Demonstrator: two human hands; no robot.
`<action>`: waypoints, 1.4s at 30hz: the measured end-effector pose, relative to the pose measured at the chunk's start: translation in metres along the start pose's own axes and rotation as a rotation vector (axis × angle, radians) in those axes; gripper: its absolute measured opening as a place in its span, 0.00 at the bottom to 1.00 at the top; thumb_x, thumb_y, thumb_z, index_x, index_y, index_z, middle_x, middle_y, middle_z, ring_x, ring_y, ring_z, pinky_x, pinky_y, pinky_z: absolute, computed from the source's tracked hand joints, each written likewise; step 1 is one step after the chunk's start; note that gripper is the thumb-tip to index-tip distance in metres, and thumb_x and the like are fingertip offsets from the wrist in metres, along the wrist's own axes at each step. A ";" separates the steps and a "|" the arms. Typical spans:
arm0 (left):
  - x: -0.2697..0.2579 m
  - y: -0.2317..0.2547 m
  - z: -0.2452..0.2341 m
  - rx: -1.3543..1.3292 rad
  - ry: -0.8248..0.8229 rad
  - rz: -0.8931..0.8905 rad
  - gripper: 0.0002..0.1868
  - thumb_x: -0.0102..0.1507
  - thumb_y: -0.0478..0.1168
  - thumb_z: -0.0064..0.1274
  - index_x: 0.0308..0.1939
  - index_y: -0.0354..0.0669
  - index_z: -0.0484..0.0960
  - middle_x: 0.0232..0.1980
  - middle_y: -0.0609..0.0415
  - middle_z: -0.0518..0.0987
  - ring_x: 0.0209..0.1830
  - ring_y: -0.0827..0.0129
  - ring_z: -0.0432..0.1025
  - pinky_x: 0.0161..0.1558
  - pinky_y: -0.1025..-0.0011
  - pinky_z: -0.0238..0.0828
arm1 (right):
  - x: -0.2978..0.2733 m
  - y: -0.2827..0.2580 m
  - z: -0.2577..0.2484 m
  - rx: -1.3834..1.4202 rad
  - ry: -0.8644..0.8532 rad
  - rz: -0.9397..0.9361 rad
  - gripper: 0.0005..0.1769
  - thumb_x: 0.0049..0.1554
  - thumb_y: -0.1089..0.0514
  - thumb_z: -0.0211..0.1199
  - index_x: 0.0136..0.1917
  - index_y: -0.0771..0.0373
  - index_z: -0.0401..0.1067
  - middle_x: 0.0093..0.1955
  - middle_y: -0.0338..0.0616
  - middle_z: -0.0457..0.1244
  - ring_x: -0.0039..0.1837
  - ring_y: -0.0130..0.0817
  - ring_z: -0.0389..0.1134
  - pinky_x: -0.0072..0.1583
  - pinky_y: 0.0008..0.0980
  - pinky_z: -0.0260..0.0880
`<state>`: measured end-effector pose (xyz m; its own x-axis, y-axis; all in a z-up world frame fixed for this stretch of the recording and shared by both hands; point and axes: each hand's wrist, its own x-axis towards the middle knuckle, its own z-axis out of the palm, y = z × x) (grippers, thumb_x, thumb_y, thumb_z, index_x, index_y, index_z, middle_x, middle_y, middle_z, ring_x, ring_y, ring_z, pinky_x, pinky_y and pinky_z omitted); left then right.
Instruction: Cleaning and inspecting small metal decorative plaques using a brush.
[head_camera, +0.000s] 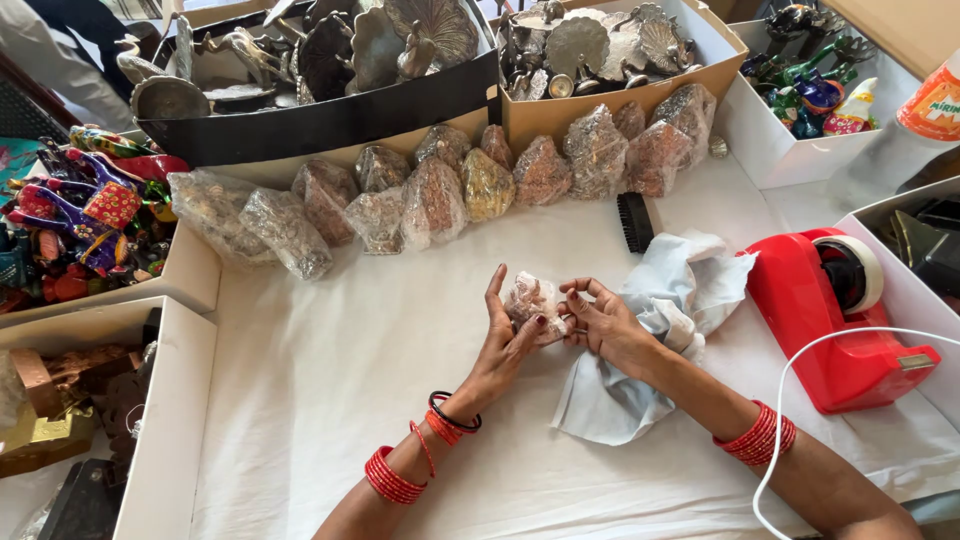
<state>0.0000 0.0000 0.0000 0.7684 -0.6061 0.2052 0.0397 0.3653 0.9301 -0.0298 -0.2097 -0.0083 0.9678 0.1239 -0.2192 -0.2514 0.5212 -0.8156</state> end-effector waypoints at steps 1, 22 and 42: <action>0.000 0.000 -0.001 0.001 0.000 0.000 0.48 0.71 0.38 0.44 0.79 0.56 0.21 0.66 0.47 0.67 0.61 0.67 0.70 0.62 0.65 0.74 | -0.003 -0.002 0.005 0.000 -0.001 0.000 0.26 0.58 0.50 0.65 0.64 0.62 0.62 0.49 0.41 0.66 0.43 0.26 0.67 0.45 0.28 0.73; -0.001 0.002 -0.010 0.081 0.007 -0.054 0.39 0.63 0.26 0.40 0.73 0.45 0.38 0.63 0.45 0.68 0.62 0.64 0.70 0.62 0.65 0.74 | -0.003 0.004 0.008 -0.466 -0.135 -0.231 0.43 0.53 0.70 0.68 0.73 0.61 0.46 0.55 0.48 0.62 0.54 0.31 0.67 0.59 0.30 0.73; 0.009 0.009 -0.018 0.285 0.361 0.068 0.37 0.62 0.30 0.61 0.68 0.38 0.53 0.53 0.44 0.82 0.54 0.67 0.77 0.57 0.71 0.73 | 0.012 0.003 -0.020 -0.072 0.016 -0.179 0.06 0.59 0.61 0.62 0.49 0.66 0.74 0.49 0.47 0.71 0.52 0.36 0.74 0.58 0.36 0.77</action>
<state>0.0190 0.0107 0.0046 0.9384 -0.2843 0.1962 -0.1566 0.1563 0.9752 -0.0190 -0.2234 -0.0245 0.9969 0.0207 -0.0756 -0.0764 0.4721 -0.8782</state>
